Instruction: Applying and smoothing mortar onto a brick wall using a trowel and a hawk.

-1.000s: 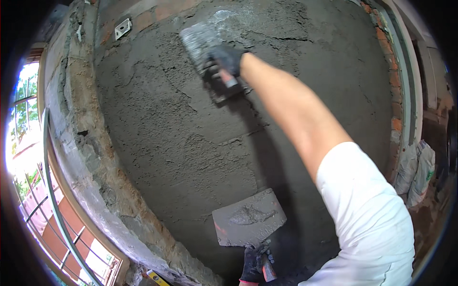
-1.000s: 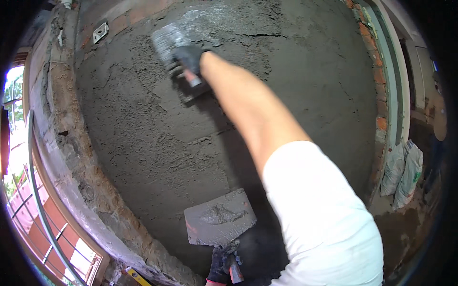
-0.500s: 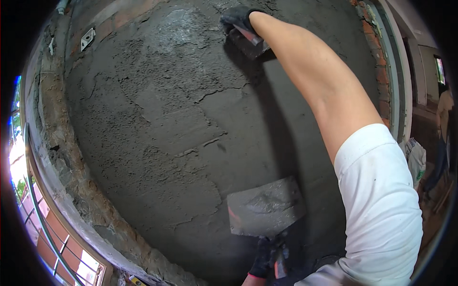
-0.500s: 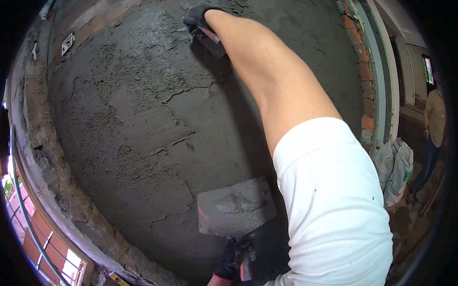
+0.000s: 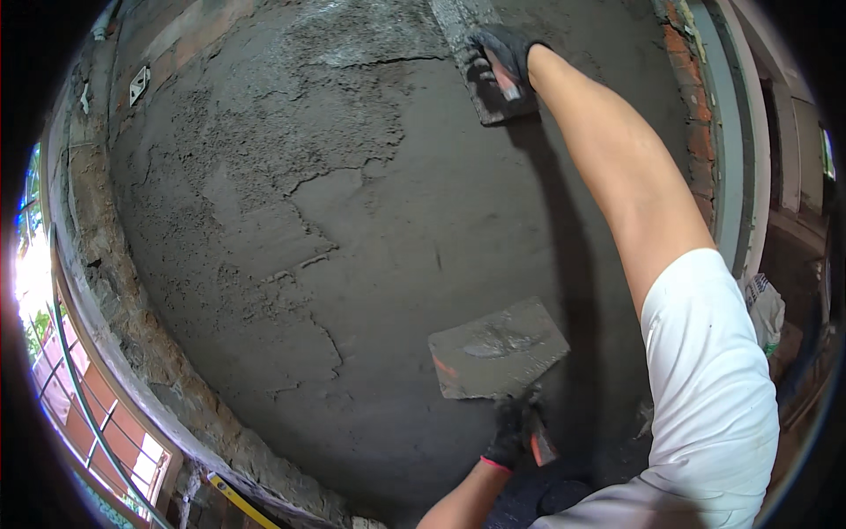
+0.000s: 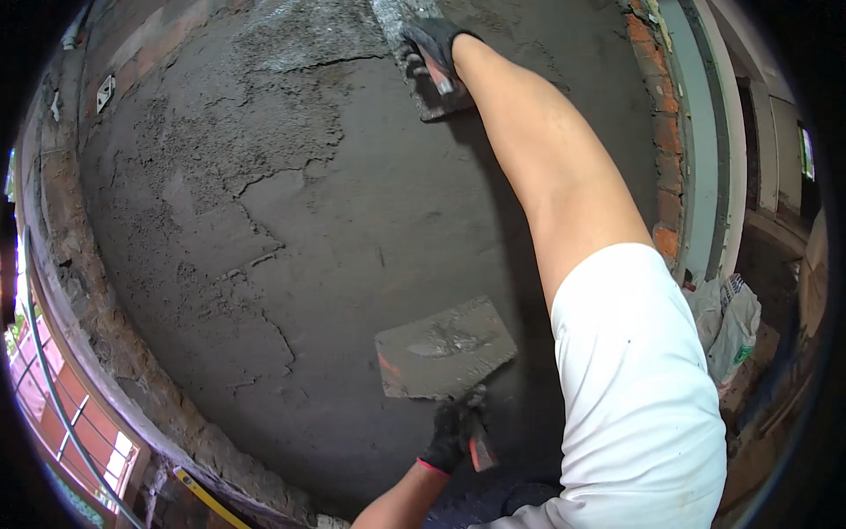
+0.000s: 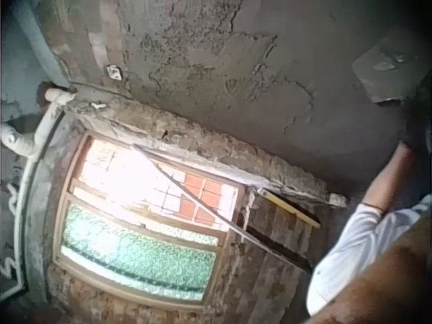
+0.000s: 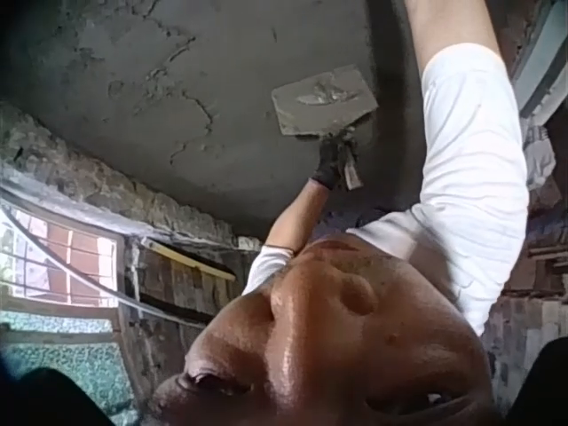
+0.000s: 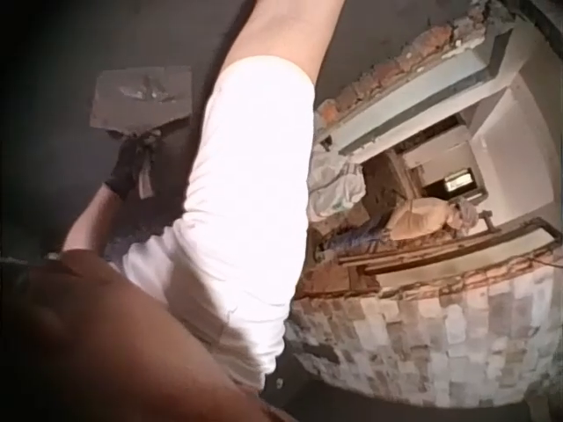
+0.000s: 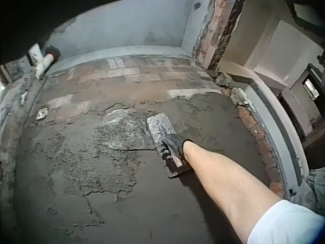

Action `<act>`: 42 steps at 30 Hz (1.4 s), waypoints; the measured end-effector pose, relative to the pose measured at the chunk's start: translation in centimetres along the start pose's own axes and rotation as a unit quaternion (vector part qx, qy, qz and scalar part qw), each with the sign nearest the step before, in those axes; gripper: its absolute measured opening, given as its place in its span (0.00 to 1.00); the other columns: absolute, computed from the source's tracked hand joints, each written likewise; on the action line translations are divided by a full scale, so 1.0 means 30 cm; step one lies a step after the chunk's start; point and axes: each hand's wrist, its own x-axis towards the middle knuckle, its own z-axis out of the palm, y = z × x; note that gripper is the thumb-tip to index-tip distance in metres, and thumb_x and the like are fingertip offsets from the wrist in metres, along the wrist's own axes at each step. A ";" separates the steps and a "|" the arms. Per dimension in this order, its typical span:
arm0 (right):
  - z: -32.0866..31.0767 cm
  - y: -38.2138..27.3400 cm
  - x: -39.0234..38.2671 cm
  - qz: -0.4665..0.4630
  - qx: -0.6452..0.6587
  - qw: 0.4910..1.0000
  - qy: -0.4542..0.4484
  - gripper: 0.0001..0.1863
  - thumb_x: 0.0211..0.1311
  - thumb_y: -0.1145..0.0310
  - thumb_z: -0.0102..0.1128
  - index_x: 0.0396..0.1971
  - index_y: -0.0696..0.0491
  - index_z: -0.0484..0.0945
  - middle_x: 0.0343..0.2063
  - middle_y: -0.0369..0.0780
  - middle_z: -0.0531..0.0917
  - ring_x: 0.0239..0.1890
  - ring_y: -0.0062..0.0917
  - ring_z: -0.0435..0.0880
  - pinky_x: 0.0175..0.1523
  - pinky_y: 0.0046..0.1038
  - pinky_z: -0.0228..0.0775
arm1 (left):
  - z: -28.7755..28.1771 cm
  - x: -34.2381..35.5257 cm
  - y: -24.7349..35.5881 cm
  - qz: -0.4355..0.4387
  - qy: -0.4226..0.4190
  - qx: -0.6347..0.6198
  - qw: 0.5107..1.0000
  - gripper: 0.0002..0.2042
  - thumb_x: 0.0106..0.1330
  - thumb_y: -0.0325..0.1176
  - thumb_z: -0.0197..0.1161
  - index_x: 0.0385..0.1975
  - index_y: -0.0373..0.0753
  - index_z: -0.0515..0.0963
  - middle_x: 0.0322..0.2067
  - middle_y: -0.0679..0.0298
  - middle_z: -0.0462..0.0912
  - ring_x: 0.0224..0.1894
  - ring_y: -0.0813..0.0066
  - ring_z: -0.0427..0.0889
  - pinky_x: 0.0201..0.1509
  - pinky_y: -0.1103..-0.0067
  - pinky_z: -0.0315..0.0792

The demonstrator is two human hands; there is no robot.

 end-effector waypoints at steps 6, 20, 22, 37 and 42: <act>0.100 -0.387 -0.469 -0.066 -0.365 0.909 -0.190 0.05 0.46 0.70 0.56 0.18 0.55 0.73 0.22 0.45 0.78 0.26 0.35 0.81 0.30 0.37 0.71 | -0.012 -0.124 0.273 -0.199 -0.114 -0.666 0.710 0.19 0.68 0.45 0.50 0.49 0.37 0.71 0.35 0.62 0.76 0.36 0.73 0.75 0.37 0.79 0.73; 0.251 -1.183 -1.190 0.091 -0.077 0.926 -0.357 0.23 0.53 0.70 0.47 0.50 0.64 0.70 0.20 0.45 0.79 0.19 0.35 0.79 0.23 0.41 0.69 | -0.162 -0.196 0.365 -0.163 0.077 -0.209 0.961 0.11 0.64 0.34 0.55 0.43 0.36 0.74 0.25 0.64 0.76 0.24 0.74 0.74 0.27 0.74 0.72; 0.234 -1.228 -1.162 0.035 -0.125 0.921 -0.367 0.25 0.52 0.70 0.48 0.51 0.65 0.69 0.19 0.44 0.79 0.19 0.34 0.79 0.21 0.41 0.68 | -0.279 -0.189 0.358 -0.051 -0.100 -0.209 0.971 0.13 0.65 0.33 0.54 0.46 0.36 0.73 0.27 0.65 0.76 0.27 0.74 0.76 0.29 0.74 0.73; 0.187 -0.986 -0.936 0.033 -0.213 0.953 -0.214 0.25 0.55 0.69 0.48 0.51 0.70 0.67 0.13 0.42 0.76 0.14 0.30 0.76 0.17 0.34 0.66 | -0.146 -0.068 0.906 -0.069 -0.008 -0.082 0.994 0.06 0.60 0.33 0.60 0.26 0.39 0.73 0.14 0.68 0.70 0.11 0.76 0.71 0.13 0.78 0.68; 0.088 -0.739 -0.528 0.114 -0.251 0.946 -0.170 0.14 0.53 0.67 0.48 0.35 0.62 0.74 0.24 0.52 0.80 0.24 0.42 0.81 0.25 0.41 0.71 | -0.059 0.046 0.913 0.017 0.004 0.032 0.999 0.06 0.60 0.31 0.61 0.25 0.38 0.72 0.13 0.68 0.71 0.11 0.78 0.71 0.11 0.80 0.68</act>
